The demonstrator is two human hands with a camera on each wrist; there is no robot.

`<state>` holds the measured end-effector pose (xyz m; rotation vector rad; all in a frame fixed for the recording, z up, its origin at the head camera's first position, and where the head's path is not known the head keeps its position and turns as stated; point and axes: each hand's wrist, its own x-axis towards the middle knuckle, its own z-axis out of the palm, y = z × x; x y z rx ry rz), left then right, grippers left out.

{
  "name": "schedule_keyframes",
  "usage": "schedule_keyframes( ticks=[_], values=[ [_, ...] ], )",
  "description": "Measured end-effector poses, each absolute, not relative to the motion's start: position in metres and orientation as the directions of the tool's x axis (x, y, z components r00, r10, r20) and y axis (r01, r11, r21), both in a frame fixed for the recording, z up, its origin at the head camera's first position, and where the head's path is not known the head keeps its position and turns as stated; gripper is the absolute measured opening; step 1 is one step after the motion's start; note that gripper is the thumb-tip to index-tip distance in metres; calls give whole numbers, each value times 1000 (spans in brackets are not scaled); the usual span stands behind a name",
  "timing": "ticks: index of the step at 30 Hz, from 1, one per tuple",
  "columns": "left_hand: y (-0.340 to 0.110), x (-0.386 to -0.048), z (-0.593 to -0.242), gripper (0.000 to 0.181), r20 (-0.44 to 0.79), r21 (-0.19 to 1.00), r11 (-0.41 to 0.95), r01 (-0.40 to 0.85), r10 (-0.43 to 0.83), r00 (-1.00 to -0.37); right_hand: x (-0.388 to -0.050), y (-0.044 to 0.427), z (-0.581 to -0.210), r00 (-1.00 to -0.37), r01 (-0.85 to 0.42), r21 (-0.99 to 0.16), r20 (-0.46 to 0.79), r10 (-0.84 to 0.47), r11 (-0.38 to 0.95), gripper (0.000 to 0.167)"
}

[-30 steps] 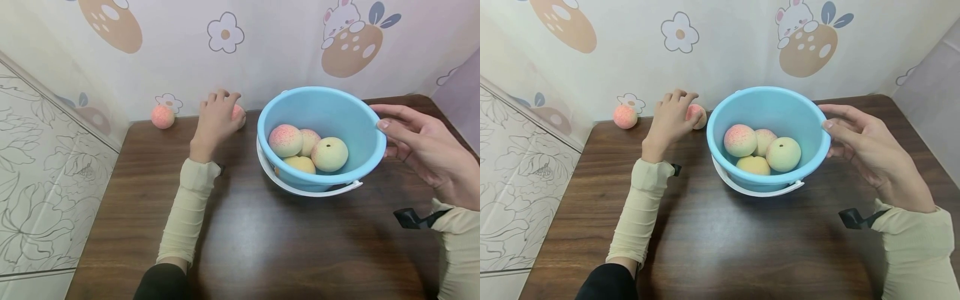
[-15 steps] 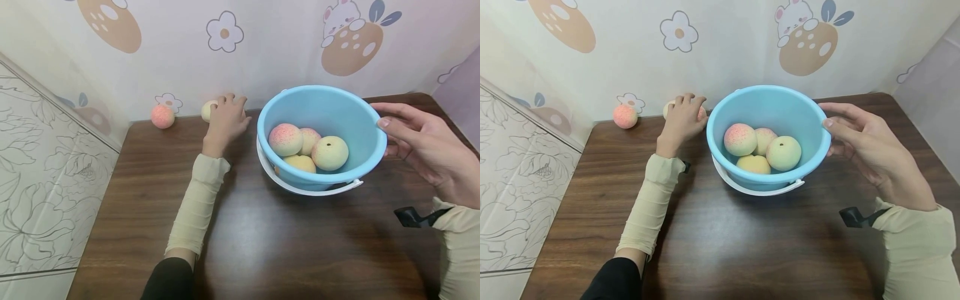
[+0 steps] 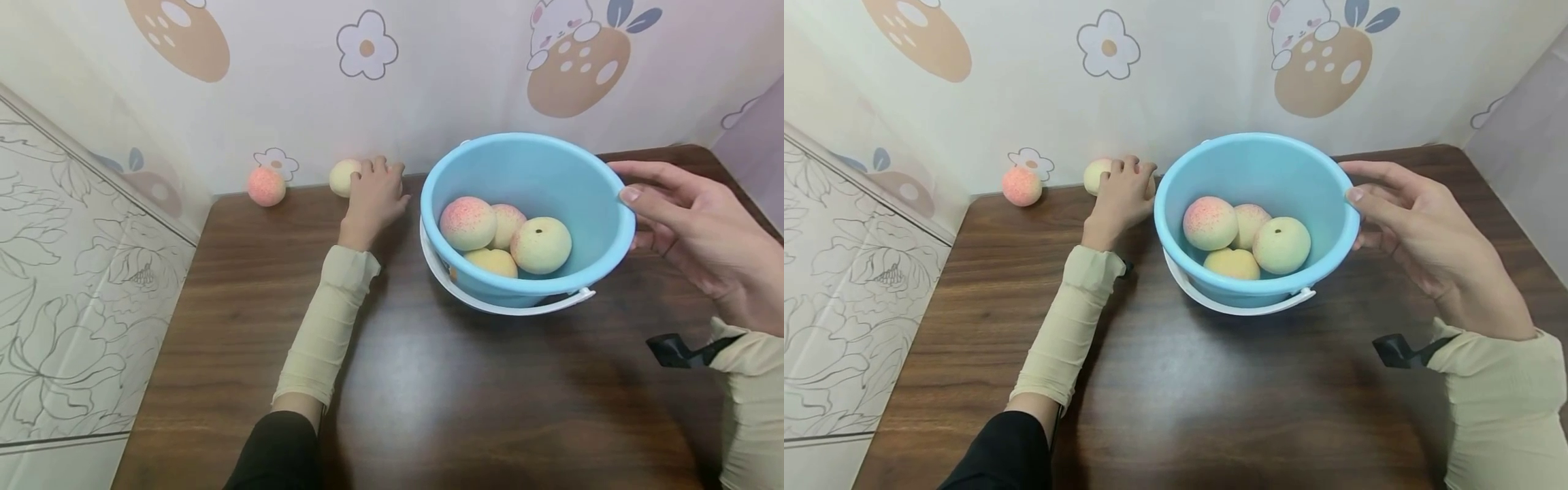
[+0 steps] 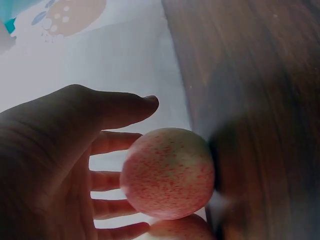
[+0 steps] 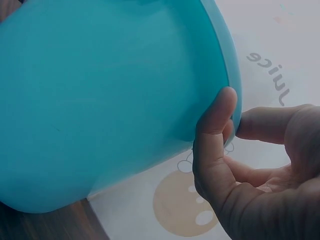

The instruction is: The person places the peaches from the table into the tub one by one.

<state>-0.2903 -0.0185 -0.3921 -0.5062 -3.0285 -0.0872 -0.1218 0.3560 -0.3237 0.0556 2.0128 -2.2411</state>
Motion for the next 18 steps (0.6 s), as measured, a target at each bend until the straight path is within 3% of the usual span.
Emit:
schedule_keyframes(
  ticks=[18],
  values=[
    [-22, -291, -393, 47, 61, 73, 926, 370, 366, -928, -120, 358, -323, -994, 100, -986, -92, -65, -132, 44]
  ],
)
